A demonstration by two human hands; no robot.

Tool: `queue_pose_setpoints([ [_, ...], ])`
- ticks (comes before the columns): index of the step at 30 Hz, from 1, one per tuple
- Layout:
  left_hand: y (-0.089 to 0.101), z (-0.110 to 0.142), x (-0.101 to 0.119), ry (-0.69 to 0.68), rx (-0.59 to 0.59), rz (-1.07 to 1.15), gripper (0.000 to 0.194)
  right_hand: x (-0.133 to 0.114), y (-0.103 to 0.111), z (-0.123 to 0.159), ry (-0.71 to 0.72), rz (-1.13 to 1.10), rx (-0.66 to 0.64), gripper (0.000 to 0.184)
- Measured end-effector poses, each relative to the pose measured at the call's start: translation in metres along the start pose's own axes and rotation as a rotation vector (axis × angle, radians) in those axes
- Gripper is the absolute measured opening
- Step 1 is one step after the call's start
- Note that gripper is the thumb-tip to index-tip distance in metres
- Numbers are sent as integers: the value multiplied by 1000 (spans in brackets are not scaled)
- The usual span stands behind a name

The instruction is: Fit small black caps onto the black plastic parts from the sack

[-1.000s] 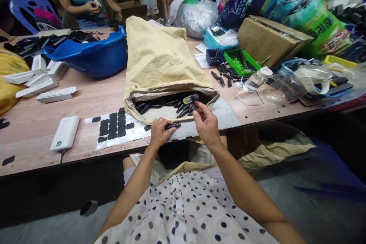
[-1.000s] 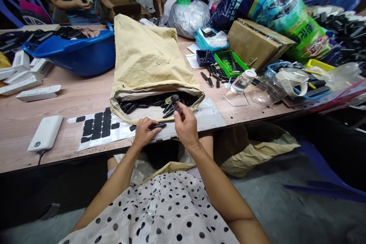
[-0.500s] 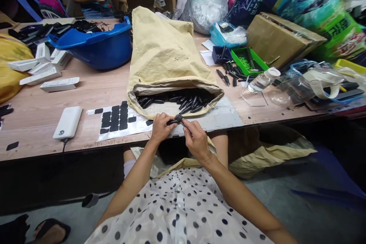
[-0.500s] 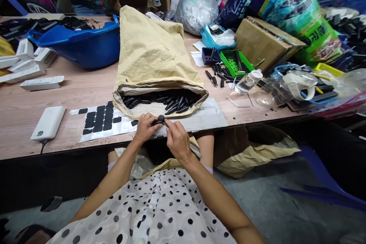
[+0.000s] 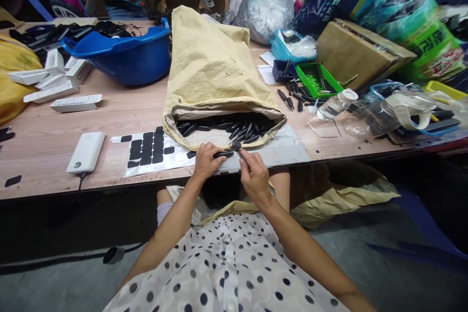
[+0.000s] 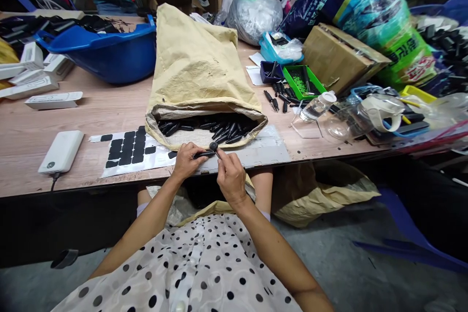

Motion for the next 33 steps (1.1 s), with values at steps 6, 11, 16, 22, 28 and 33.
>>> queue_pose_setpoints([
  [6,-1,0,-1,-23,16,2,17,6,0,3,-45,3,-70,39],
  [11,1,3,2,-25,19,-9,24,27,25,-13,-139,132,115,40],
  [16,1,4,3,-42,45,-28,29,82,53,-32,-439,398,245,44],
  [22,0,3,2,-34,41,-45,22,129,61,-47,-785,517,163,47],
  [28,2,1,-2,-71,63,-73,14,125,51,-49,-757,630,121,44],
  [33,5,33,7,-387,202,-100,15,127,45,-46,-712,723,115,43],
])
Point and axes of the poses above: each hand's wrist, its own z-axis away from the middle knuckle, its own y-axis out of the back of the hand, x = y × z, the point moved 1 cm from there along -z, towards the middle knuckle, and after that the axes turned 6 degrees about y, right-handed, at the moved point
